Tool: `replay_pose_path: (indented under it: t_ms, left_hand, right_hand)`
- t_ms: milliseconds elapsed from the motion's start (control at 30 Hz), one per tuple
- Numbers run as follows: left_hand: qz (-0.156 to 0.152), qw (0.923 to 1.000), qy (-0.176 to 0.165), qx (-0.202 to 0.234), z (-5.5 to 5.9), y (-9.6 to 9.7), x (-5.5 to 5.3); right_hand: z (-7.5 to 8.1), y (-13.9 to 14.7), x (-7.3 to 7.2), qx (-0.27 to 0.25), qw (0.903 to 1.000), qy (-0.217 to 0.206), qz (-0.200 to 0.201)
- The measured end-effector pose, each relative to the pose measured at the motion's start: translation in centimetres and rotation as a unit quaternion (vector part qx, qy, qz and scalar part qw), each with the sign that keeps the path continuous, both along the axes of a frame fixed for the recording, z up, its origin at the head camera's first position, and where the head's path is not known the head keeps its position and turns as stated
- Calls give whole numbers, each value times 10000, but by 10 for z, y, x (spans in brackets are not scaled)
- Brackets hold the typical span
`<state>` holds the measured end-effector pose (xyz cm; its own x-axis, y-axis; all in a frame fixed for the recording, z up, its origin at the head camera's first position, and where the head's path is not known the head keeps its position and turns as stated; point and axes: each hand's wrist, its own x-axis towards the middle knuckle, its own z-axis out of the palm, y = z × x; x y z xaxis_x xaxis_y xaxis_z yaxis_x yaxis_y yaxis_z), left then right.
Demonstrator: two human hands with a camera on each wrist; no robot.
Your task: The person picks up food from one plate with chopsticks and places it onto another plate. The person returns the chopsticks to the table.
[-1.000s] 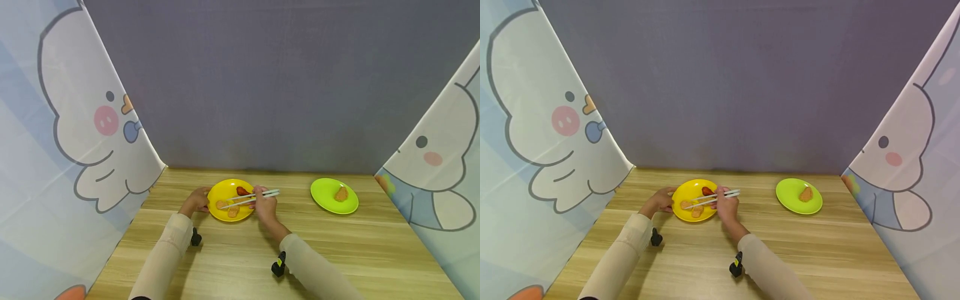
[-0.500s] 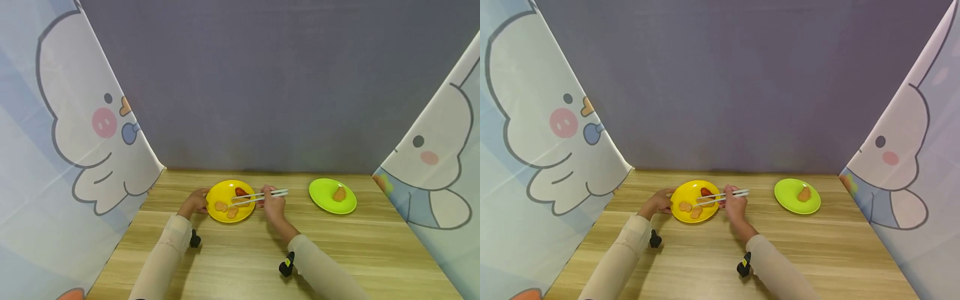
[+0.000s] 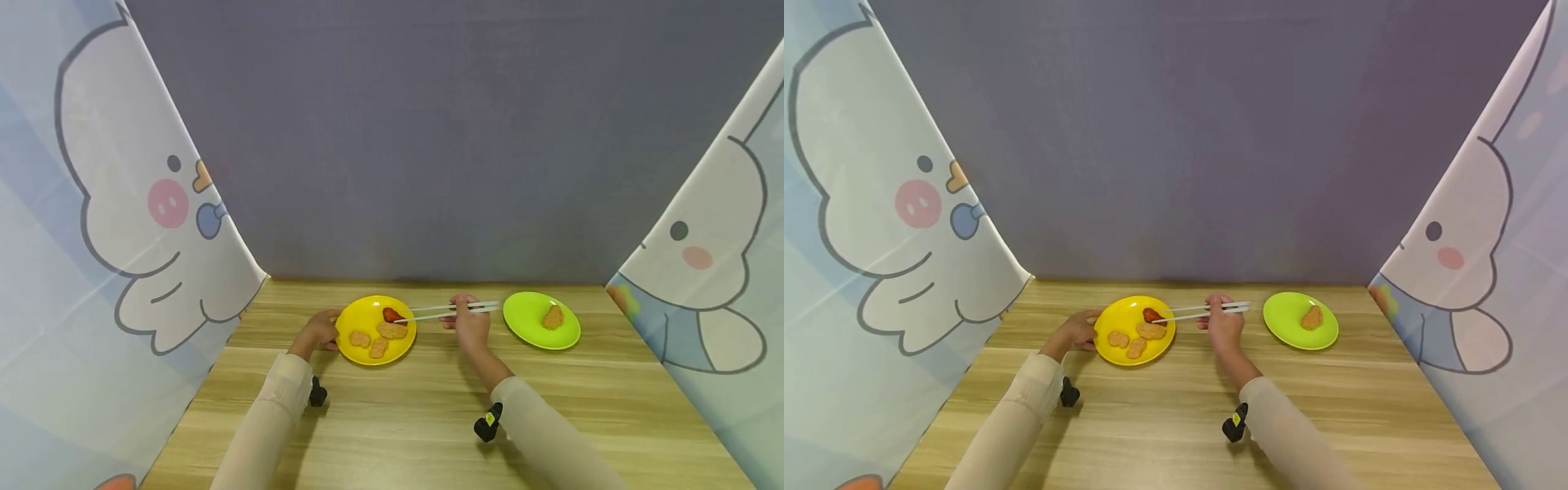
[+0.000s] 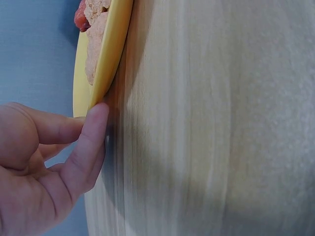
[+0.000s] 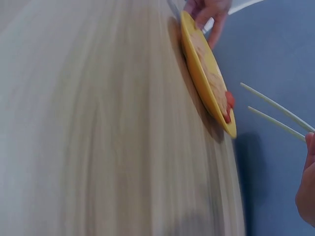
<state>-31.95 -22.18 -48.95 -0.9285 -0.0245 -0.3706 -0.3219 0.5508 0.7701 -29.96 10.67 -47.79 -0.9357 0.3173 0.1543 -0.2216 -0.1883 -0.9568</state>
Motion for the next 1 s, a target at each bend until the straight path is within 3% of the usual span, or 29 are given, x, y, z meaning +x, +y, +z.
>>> replay_pose_path:
  t_ms: [300, 567, 800, 1000]
  left_hand:
    - [-35, 10000, 42, -2, 4, 0, 2]
    - [12, 10000, 55, -30, 4, 0, 2]
    - [-15, 10000, 63, -51, 5, 1, 4]
    - [22, 9999, 101, 35, 6, 2, 7]
  right_hand:
    - [16, 31, -4, -172, 9995, -104, -252]
    - [42, 52, 10, -61, 9992, -133, -384]
    - [43, 71, 14, -17, 9985, 0, -542]
    - [41, 92, 15, -65, 9971, -193, -737]
